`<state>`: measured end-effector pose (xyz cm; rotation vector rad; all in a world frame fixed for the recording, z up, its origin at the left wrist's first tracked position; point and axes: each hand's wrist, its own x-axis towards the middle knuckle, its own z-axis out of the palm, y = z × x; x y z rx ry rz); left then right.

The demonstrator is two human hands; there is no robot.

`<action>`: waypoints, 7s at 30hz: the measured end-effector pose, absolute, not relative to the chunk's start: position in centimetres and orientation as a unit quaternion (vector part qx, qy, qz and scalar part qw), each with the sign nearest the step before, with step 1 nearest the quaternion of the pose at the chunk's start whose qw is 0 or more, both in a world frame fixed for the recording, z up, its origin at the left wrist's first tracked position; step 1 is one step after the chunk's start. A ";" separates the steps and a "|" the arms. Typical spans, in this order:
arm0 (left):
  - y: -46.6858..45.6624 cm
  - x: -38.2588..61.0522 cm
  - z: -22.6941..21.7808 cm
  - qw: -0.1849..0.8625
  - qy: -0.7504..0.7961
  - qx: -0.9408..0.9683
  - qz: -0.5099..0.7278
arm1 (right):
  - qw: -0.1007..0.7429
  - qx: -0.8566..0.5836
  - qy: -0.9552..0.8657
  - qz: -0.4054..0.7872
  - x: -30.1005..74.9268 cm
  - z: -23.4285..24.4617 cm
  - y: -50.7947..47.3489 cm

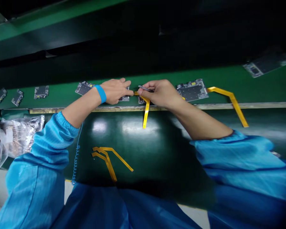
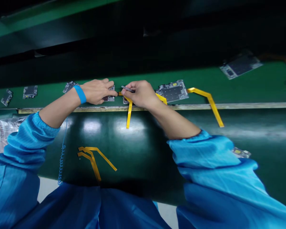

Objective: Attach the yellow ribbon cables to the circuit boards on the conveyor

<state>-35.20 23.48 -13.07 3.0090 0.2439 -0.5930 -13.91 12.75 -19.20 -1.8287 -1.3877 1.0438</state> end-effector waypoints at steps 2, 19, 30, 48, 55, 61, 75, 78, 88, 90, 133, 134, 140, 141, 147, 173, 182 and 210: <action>23.6 -34.9 -13.3 0.033 0.078 0.977 -0.197 | 0.309 -0.694 -0.524 0.385 -13.7 -19.4 12.7; 23.6 -36.2 -14.3 0.055 0.091 0.990 -0.095 | 0.279 -0.736 -0.530 0.315 -13.7 -19.1 12.7; 23.0 -35.6 -15.4 0.036 0.088 0.993 -0.067 | 0.290 -0.740 -0.518 0.315 -12.8 -19.2 12.4; 21.7 -34.6 -16.7 0.038 0.113 0.991 -0.058 | 0.256 -0.774 -0.500 0.292 -12.8 -18.4 11.8; 20.4 -34.7 -17.7 0.035 0.122 0.991 -0.049 | 0.270 -0.756 -0.527 0.280 -11.5 -19.9 12.1; 19.7 -33.9 -17.7 0.030 0.122 0.990 -0.063 | 0.253 -0.761 -0.543 0.249 -11.2 -19.9 11.2; 18.8 -31.7 -17.1 0.035 0.129 0.986 -0.098 | 0.235 -0.727 -0.611 0.206 -9.1 -19.5 9.9; 18.7 -31.4 -16.9 0.033 0.133 0.985 -0.104 | 0.197 -0.720 -0.634 0.200 -9.0 -19.0 9.9; 18.4 -30.6 -17.3 0.049 0.130 0.987 -0.084 | 0.093 -0.737 -0.648 0.168 -8.2 -18.1 9.9; 19.1 -31.5 -17.1 0.062 0.134 0.987 -0.057 | 0.114 -0.748 -0.632 0.169 -7.9 -17.6 9.6; 24.0 -42.5 -15.6 0.083 0.218 0.970 -0.064 | 0.238 -0.422 -0.707 0.515 -26.9 -14.5 3.2; 24.0 -42.3 -15.6 0.083 0.204 0.973 -0.066 | 0.257 -0.442 -0.678 0.529 -25.6 -14.5 3.9; 24.6 -41.1 -15.1 0.084 0.158 0.980 -0.091 | 0.291 -0.606 -0.570 0.473 -19.3 -15.5 8.7; 24.8 -41.0 -15.1 0.085 0.154 0.980 -0.094 | 0.296 -0.624 -0.557 0.461 -18.8 -15.7 9.4; 25.0 -41.3 -15.4 0.086 0.145 0.982 -0.086 | 0.289 -0.685 -0.510 0.432 -18.8 -16.7 12.5; 23.9 -39.5 -17.2 0.110 0.169 0.978 -0.052 | 0.225 -0.761 -0.516 0.322 -19.1 -17.6 14.4; 23.9 -38.4 -17.4 0.100 0.165 0.980 -0.052 | 0.225 -0.763 -0.520 0.309 -18.1 -18.2 13.8; 18.0 -36.8 -18.6 0.042 0.205 0.977 -0.031 | 0.254 -0.737 -0.543 0.312 -14.8 -18.5 13.8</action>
